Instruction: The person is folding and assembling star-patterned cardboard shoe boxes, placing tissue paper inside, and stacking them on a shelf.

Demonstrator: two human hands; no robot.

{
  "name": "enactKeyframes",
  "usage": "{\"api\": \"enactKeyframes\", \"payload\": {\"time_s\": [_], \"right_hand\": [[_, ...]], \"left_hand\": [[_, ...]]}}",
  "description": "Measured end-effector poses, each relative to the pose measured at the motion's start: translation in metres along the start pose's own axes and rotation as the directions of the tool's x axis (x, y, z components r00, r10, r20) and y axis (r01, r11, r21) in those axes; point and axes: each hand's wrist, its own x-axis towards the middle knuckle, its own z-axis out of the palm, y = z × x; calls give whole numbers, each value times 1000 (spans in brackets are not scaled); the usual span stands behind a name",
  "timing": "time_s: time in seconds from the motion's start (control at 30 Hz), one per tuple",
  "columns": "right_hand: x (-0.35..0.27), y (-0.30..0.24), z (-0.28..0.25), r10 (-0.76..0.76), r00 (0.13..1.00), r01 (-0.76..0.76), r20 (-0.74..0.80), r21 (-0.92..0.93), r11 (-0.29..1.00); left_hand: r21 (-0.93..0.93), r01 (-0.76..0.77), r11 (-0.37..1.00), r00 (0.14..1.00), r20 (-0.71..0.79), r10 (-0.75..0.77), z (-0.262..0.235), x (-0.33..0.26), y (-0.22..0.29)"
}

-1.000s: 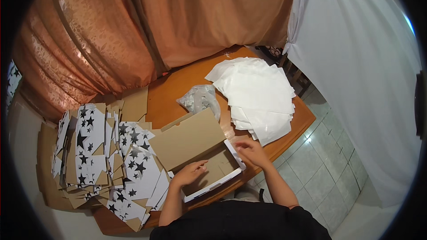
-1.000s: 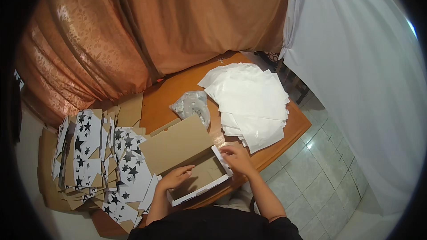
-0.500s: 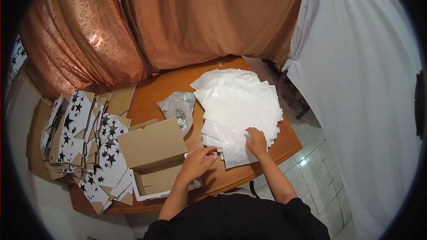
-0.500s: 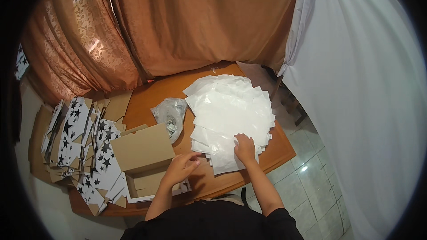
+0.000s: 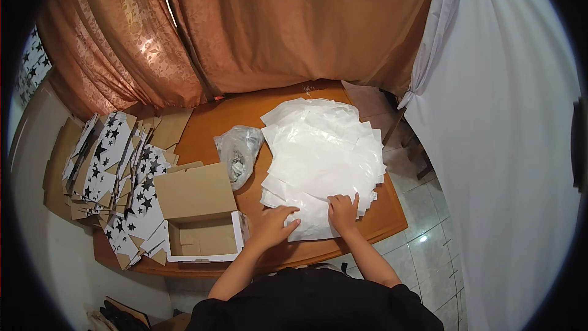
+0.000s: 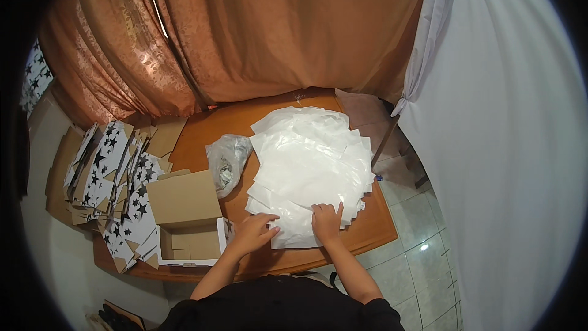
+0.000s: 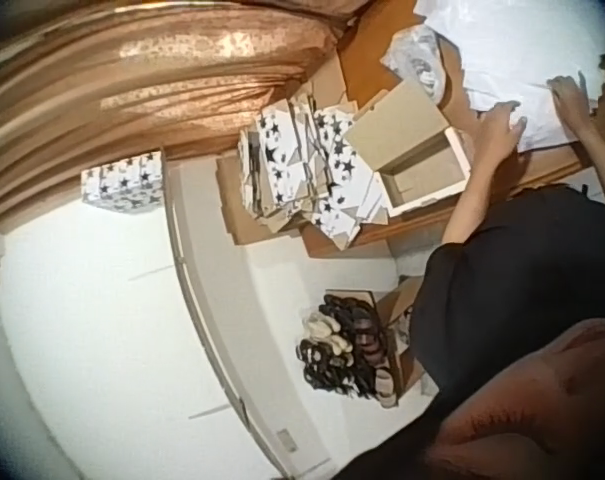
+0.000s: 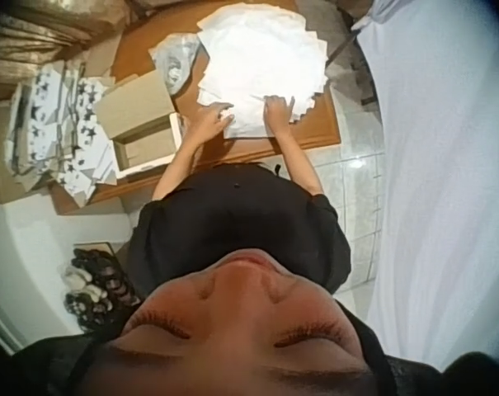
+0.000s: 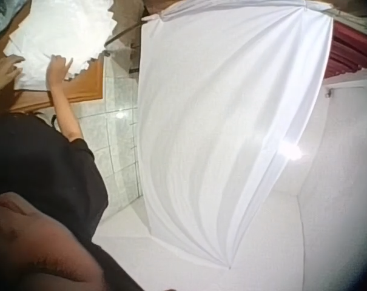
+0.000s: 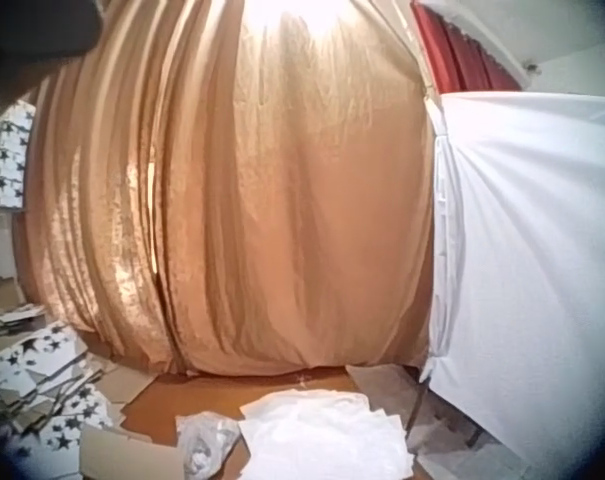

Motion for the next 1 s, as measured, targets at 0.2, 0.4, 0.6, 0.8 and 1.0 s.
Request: {"api": "enactKeyframes", "payload": {"time_s": [0.2,0.4,0.6,0.8,1.0], "right_hand": [[-1,-12,-55,-43,978,48,-206,24,999],[-11,-9,-115,-24,865,-65,-501,-160,985],[-2,-1,-145,519,781,-176,-346,676,715],[18,-29,-114,240,942,-252,236,967,41],[26,-110,-89,-48,934,-345,355,927,148]], "left_hand": [[411,-234,881,880,-295,371,39,57,11],[220,-408,886,859,-237,454,16,101,25],[-253,-234,939,964,-186,190,-71,79,66],[-661,-119,741,974,-224,-44,-113,29,42],[-727,-149,671,857,-433,-279,-136,-50,-20]]}}
